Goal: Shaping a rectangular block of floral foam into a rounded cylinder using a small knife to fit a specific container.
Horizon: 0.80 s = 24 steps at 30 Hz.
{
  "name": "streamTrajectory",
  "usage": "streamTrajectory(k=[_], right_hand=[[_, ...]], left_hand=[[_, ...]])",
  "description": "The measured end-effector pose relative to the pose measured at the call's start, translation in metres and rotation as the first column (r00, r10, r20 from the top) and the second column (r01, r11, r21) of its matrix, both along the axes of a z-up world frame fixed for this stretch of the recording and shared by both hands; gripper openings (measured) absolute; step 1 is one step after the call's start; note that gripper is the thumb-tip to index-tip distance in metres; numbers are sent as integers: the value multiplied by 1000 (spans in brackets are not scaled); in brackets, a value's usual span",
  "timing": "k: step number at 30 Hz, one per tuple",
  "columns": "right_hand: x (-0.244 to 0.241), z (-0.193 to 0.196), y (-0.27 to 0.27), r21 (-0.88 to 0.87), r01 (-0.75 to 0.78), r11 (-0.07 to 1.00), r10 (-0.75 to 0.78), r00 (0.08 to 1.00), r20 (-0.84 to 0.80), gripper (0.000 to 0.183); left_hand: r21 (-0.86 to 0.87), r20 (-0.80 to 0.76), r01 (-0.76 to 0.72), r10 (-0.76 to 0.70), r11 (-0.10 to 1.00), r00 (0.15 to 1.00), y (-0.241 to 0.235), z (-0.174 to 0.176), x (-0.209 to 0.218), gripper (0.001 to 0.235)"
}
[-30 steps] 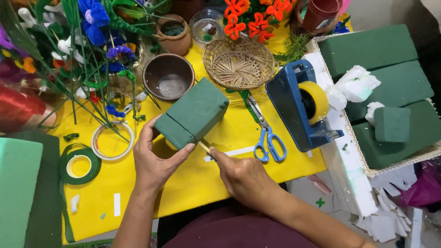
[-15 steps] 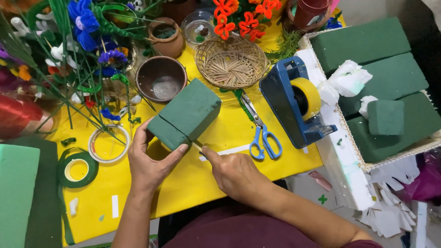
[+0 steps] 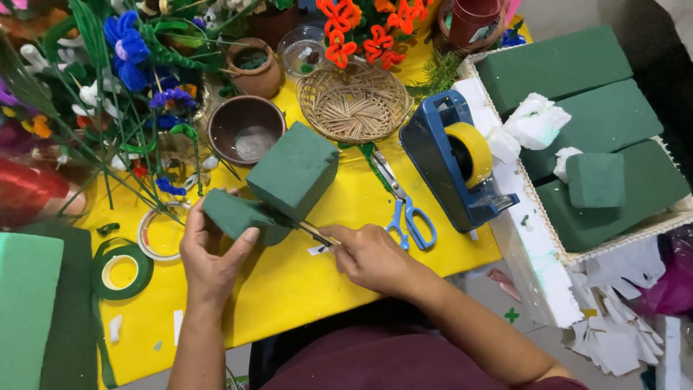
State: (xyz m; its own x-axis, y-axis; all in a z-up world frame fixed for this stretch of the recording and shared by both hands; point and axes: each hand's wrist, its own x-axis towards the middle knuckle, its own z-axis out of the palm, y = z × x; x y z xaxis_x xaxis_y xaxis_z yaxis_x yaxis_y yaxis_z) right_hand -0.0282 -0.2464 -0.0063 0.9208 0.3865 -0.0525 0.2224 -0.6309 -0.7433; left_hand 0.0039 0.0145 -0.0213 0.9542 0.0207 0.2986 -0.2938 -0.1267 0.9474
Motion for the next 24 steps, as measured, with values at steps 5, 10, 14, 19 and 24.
streamTrajectory(k=[5,10,14,19,24], right_hand=[[-12,18,-8,83,-8,997,13,997,-69,35],[-33,18,-42,-61,-99,993,101,994,30,54],[-38,7,-54,-201,-10,980,31,995,98,49],[-32,-3,-47,-276,17,961,97,915,393,53],[-38,58,-36,216,-135,967,55,938,342,49]], left_hand=[[-18,-5,26,-26,1000,1000,13,8,-8,79],[-146,-59,27,-36,989,998,28,30,-24,85],[-265,-71,87,-110,960,991,36,25,-36,90],[-345,-153,111,-172,932,973,16,42,-54,95],[28,26,400,-401,916,916,45,-23,-46,75]])
